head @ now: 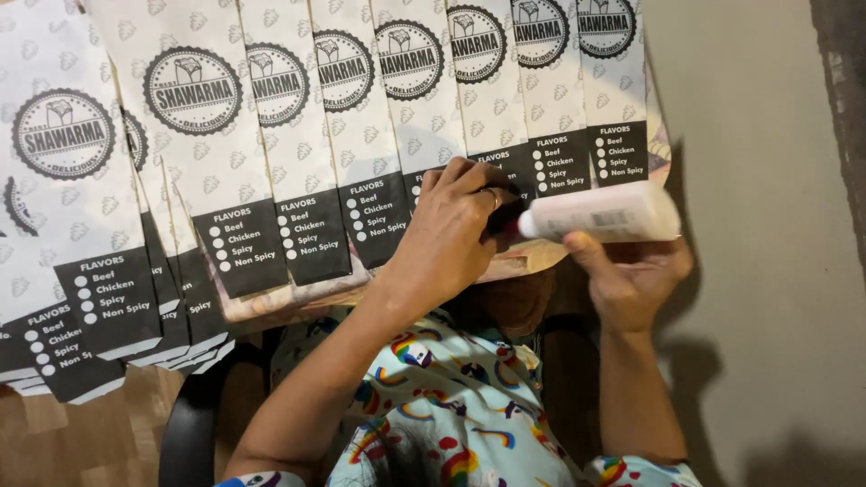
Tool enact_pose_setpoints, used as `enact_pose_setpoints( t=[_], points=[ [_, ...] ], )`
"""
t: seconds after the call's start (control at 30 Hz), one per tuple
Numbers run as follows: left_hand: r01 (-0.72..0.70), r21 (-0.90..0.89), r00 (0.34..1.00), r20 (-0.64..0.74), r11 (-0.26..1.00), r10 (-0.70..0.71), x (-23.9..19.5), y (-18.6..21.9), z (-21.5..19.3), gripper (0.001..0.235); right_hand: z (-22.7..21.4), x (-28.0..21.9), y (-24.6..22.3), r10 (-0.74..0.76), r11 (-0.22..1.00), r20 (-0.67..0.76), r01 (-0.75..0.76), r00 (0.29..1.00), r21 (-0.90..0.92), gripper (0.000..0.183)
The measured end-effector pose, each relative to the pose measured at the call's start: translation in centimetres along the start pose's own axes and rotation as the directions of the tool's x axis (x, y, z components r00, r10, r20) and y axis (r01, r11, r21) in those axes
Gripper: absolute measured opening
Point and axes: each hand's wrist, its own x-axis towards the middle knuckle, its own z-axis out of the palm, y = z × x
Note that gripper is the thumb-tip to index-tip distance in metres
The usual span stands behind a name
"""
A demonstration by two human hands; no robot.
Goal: Assembling paper shawarma packaging by applying glue to the edges and folding them into shape.
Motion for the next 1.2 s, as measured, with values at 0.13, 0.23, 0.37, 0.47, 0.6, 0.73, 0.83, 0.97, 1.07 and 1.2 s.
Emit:
enact_pose_setpoints(
  t=[0.13, 0.23, 0.37, 0.47, 0.6, 0.73, 0.83, 0.97, 1.07, 1.2],
  points=[
    [-0.006, 0.002, 1.0, -0.004, 1.0, 0.006, -0.2, 0.1, -0.1, 0.039, 0.6, -0.2, -0.6, -0.002, 1.0, 0.048, 0.004, 0.999, -0.028, 0.06],
    [0.004, 0.01, 1.0, 0.012, 1.0, -0.004, -0.4, 0.2, 0.0, 0.046, 0.4, 0.3, -1.1, -0.024, 0.999, -0.002, 0.024, 1.0, -0.044, 0.054],
    [0.005, 0.079, 1.0, 0.006, 0.997, -0.005, -0.5, 0.1, 0.8, 0.045, -0.1, 1.5, -2.5, 0.073, 0.997, -0.13, -0.076, 0.989, -0.021, 0.049],
    [0.021, 0.048, 0.998, -0.054, 0.999, -0.019, -0.4, 0.3, 1.1, 0.031, -0.7, 1.7, -2.4, 0.0, 1.0, -0.158, 0.002, 0.987, 0.015, 0.047],
    [0.05, -0.024, 0.992, -0.114, 0.998, -0.052, -0.2, 0.5, 1.4, 0.02, -0.9, 0.7, -1.3, -0.001, 1.0, -0.201, 0.005, 0.98, 0.018, 0.048],
    [0.051, -0.017, 0.991, -0.127, 0.999, -0.052, -0.1, 0.5, 1.4, 0.016, 1.2, 0.1, -1.9, 0.137, 0.99, -0.174, -0.129, 0.975, 0.054, 0.052],
    [0.05, -0.035, 0.99, -0.132, 0.998, -0.055, -0.1, 0.5, 1.4, 0.04, 1.7, -0.6, -1.6, 0.065, 0.998, -0.11, -0.064, 0.992, 0.009, 0.05],
    [0.034, -0.003, 0.992, -0.123, 0.999, -0.034, -0.1, 0.5, 1.2, 0.042, 1.9, -0.3, -2.1, 0.056, 0.994, -0.084, -0.063, 0.995, -0.09, 0.052],
    [0.024, -0.015, 0.992, -0.127, 1.0, -0.026, -0.2, 0.2, 1.4, 0.04, 0.9, 0.5, -2.0, 0.097, 0.994, -0.155, -0.105, 0.983, -0.044, 0.05],
    [0.008, -0.036, 1.0, 0.003, 0.999, -0.008, -0.2, 0.0, 0.3, 0.045, -0.7, 1.6, -1.1, -0.009, 0.995, -0.22, 0.03, 0.975, 0.092, 0.045]
  ],
)
